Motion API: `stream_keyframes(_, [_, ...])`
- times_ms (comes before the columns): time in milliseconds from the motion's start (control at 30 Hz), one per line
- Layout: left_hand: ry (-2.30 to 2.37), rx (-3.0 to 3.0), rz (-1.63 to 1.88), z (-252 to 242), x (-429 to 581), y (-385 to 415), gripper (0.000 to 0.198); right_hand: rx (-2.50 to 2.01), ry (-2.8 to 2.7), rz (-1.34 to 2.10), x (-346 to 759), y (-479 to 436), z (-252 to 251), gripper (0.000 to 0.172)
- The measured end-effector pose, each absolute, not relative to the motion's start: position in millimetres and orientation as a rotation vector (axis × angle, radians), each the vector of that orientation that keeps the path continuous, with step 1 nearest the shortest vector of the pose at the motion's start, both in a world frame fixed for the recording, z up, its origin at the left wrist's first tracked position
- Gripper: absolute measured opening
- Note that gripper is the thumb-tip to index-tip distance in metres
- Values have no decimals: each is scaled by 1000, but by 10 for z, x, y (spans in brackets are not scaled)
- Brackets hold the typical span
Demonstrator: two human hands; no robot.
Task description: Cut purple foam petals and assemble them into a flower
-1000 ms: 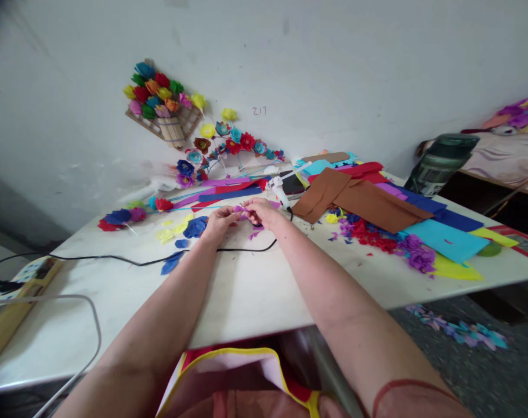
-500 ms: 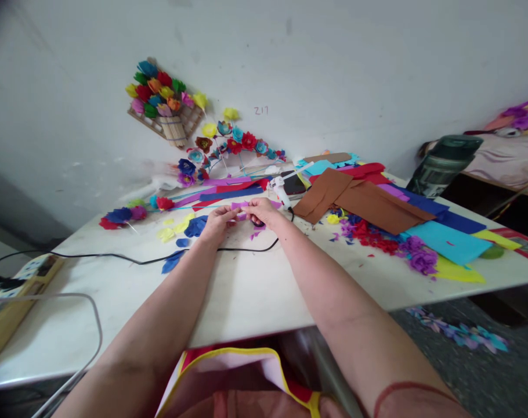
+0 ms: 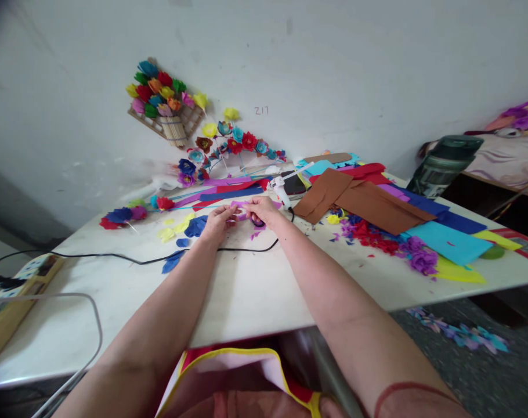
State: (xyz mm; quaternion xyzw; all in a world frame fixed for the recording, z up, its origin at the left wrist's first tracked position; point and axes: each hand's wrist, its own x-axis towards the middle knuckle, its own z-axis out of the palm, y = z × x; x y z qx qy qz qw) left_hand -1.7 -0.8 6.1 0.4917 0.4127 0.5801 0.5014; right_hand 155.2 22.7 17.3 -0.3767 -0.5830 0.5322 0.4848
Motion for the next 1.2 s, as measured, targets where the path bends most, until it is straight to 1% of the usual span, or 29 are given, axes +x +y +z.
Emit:
stream_keyframes(233, [1002,1191,1424,54,-16,0,43,-901,-1468,1310,1534,210,177,28])
stream_keyframes(433, [983,1143,1425,46,-28,19,42,-926,-1468,1299,1531,192,192,28])
stream_keyframes(600, [969,1148,1418,50,-28,14,46,-920,-1442,1280,1517,174,221,29])
stream_keyframes(833, [993,1205,1411,52,-10,-4,42,-906,-1472,1265,1520,170,214,30])
stream_keyframes(900, [981,1193,1424,50,-12,1,41,-941,-1509,1242,1534,193,215,28])
stream_keyframes(967, [977,1163,1451,45,-17,10,42,-1044,-1573,1122,1565,232,223,21])
stream_keyframes(1000, [975,1144,1465,41,-20,15,42,-1123,-1617,1007,1588,252,231,16])
stream_keyframes(1133, [962,1091,1493,29,-30,32,41,-1438,-1844,325,1696,285,297,7])
stream_keyframes(1167, [958,1080,1498,29,-31,34,40,-1500,-1912,219,1718,274,322,3])
stream_keyframes(1200, [954,1068,1504,31,-33,36,40,-1557,-1983,144,1734,255,349,4])
